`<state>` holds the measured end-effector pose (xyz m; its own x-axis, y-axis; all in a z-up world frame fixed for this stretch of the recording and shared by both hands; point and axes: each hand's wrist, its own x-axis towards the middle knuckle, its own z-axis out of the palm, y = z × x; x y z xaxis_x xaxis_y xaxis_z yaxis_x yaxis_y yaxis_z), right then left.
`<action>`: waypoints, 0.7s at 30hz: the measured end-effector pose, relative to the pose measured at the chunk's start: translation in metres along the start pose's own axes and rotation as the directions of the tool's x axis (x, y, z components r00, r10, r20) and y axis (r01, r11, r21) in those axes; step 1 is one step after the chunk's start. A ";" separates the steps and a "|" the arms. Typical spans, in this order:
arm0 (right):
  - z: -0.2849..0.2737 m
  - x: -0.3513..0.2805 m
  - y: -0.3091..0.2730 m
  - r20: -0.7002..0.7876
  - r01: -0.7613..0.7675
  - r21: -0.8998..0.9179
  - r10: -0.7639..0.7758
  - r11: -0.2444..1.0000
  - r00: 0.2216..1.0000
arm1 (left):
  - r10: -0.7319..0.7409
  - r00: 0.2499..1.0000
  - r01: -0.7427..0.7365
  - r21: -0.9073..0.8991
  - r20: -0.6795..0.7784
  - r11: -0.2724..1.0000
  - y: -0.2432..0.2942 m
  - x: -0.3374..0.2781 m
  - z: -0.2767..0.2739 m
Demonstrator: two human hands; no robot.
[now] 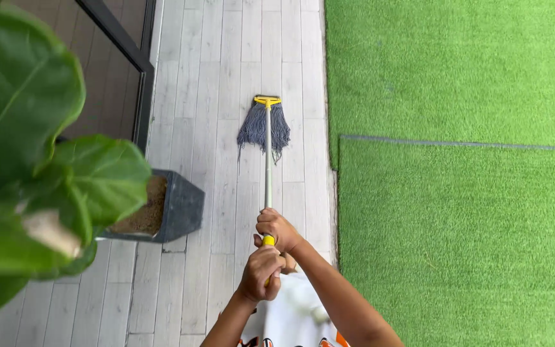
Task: Mopping the tiled floor of an outdoor hotel courtyard area near a swimming pool.
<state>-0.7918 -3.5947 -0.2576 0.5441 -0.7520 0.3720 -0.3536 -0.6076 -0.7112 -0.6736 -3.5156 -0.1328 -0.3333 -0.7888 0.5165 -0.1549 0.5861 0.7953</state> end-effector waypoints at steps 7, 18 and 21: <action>-0.063 0.073 0.062 -0.018 0.044 0.046 -0.044 0.998 0.999 | 0.036 0.999 -0.036 -0.012 -0.003 0.999 -0.058 0.100 0.009; -0.088 0.227 0.269 -0.061 0.095 -0.076 -0.100 0.993 0.993 | 0.114 0.991 -0.115 -0.011 -0.072 0.993 -0.231 0.281 -0.016; -0.144 0.309 0.285 0.017 -0.027 0.057 0.026 0.998 1.000 | 0.043 0.998 -0.044 -0.005 -0.045 0.999 -0.271 0.359 -0.040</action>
<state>-0.8337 -4.0369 -0.2595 0.5479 -0.7630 0.3430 -0.3239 -0.5716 -0.7539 -0.7143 -3.9650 -0.1499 -0.2973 -0.7701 0.5644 -0.1351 0.6191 0.7736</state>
